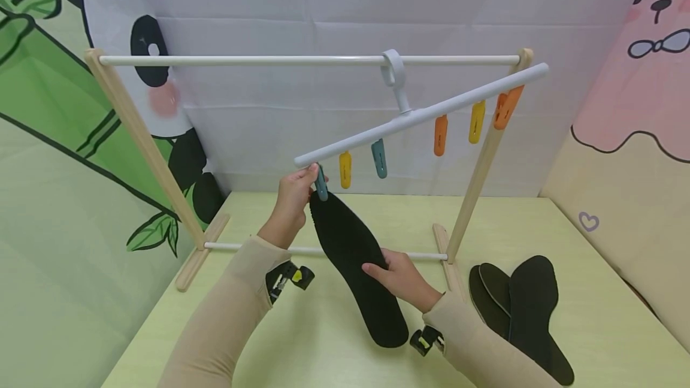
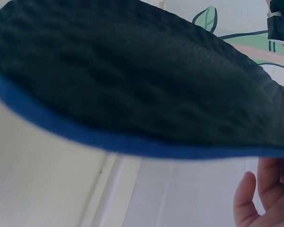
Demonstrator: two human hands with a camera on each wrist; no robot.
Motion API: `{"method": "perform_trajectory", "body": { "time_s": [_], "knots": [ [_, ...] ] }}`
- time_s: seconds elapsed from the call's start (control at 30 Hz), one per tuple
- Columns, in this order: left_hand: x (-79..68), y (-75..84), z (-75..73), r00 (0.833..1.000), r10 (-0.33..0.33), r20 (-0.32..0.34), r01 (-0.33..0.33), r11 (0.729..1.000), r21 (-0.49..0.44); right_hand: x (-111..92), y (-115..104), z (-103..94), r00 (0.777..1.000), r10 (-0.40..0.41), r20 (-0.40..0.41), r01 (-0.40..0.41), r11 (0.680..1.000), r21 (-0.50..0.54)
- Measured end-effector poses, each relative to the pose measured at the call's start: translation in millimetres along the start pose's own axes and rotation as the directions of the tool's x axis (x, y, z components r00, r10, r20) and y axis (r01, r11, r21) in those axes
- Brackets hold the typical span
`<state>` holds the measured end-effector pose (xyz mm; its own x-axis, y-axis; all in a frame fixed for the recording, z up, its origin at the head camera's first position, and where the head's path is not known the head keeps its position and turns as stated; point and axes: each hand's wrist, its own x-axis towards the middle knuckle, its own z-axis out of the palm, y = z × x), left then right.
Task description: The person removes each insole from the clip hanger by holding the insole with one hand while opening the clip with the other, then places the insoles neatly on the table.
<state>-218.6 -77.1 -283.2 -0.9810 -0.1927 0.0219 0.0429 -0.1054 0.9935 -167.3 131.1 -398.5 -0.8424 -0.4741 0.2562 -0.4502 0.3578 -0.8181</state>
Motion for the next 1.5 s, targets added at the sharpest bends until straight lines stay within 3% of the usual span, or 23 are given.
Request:
{"method": "perform_trajectory", "body": {
  "time_s": [1.5],
  "knots": [
    [1.2,-3.7,-3.3,1.000,0.006,0.004,-0.007,0.998,0.057,-9.2,9.8,-2.6,0.998,-0.019,-0.066,0.017,0.999,-0.028]
  ]
}}
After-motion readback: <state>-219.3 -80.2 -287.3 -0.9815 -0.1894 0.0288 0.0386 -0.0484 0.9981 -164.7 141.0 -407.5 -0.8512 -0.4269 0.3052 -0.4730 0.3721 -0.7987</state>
